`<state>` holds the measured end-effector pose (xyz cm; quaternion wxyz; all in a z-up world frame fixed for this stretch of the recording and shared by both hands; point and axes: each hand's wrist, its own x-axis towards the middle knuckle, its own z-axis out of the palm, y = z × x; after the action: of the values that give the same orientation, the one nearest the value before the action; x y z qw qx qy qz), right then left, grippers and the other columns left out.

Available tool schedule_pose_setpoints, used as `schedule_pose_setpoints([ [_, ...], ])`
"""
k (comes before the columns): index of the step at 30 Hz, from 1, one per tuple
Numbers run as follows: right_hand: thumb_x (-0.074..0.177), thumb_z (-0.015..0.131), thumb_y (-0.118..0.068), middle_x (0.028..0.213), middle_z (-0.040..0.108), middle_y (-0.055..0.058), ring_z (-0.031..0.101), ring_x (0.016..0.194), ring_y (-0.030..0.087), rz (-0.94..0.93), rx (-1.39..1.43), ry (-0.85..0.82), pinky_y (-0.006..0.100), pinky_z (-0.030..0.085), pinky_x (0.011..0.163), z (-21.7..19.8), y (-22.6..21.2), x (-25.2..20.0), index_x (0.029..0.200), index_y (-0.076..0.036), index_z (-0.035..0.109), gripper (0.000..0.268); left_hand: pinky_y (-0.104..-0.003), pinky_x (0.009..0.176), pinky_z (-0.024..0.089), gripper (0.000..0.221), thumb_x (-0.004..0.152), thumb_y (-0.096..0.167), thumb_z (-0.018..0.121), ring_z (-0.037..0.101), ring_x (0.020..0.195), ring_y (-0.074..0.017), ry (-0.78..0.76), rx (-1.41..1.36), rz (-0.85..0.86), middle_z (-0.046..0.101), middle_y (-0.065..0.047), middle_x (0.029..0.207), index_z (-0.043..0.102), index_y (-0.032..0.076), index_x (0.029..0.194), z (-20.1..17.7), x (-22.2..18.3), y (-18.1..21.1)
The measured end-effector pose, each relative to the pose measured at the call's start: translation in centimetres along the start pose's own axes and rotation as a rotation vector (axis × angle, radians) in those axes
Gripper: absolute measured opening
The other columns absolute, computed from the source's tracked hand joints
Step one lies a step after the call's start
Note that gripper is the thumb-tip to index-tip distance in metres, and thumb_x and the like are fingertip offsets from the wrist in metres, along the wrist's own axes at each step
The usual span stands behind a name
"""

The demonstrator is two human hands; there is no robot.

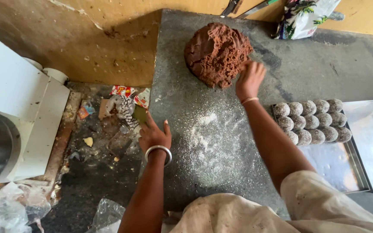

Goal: The person prepares dough by pulling off small pieces, rolling them into spheres between their palms, and placing the spheres onto a metal tray.

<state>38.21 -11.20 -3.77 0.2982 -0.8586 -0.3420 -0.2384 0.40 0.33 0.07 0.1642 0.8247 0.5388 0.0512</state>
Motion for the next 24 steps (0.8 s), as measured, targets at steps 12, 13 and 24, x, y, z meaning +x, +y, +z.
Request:
schedule_pose_setpoints([
  [12,0.11,0.047,-0.03,0.088,0.059,0.006,0.057,0.085,0.02,1.023,1.921,-0.004,0.04,0.051,0.083,-3.4,-3.5,-4.5,0.092,-0.015,0.052,0.024,-0.052,0.089,0.052,0.08,0.095,0.056,0.056,0.061,0.113,-0.0374,0.015,-0.054,-0.035,0.058,-0.021,0.126,0.03,0.013,0.157,-0.4,0.0,0.1],
  [13,0.107,0.045,-0.039,0.083,0.058,0.005,0.056,0.08,0.02,1.267,1.914,0.044,0.039,0.051,0.077,-5.4,-5.7,-5.7,0.086,-0.014,0.052,0.033,-0.052,0.089,0.052,0.08,0.095,0.056,0.056,0.061,0.113,-0.0374,0.011,-0.061,-0.041,0.058,-0.021,0.126,0.03,0.013,0.157,-0.2,-0.3,0.2],
  [24,0.109,0.05,-0.039,0.072,0.05,0.002,0.047,0.071,0.02,1.045,2.096,-0.455,0.035,0.042,0.067,-17.7,-11.5,-8.5,0.077,-0.013,0.052,0.042,-0.056,0.102,0.041,0.054,0.098,0.045,0.055,0.055,0.127,-0.0394,0.491,-0.062,0.171,0.058,-0.019,0.14,0.051,0.013,0.142,3.8,-0.1,-1.9],
])
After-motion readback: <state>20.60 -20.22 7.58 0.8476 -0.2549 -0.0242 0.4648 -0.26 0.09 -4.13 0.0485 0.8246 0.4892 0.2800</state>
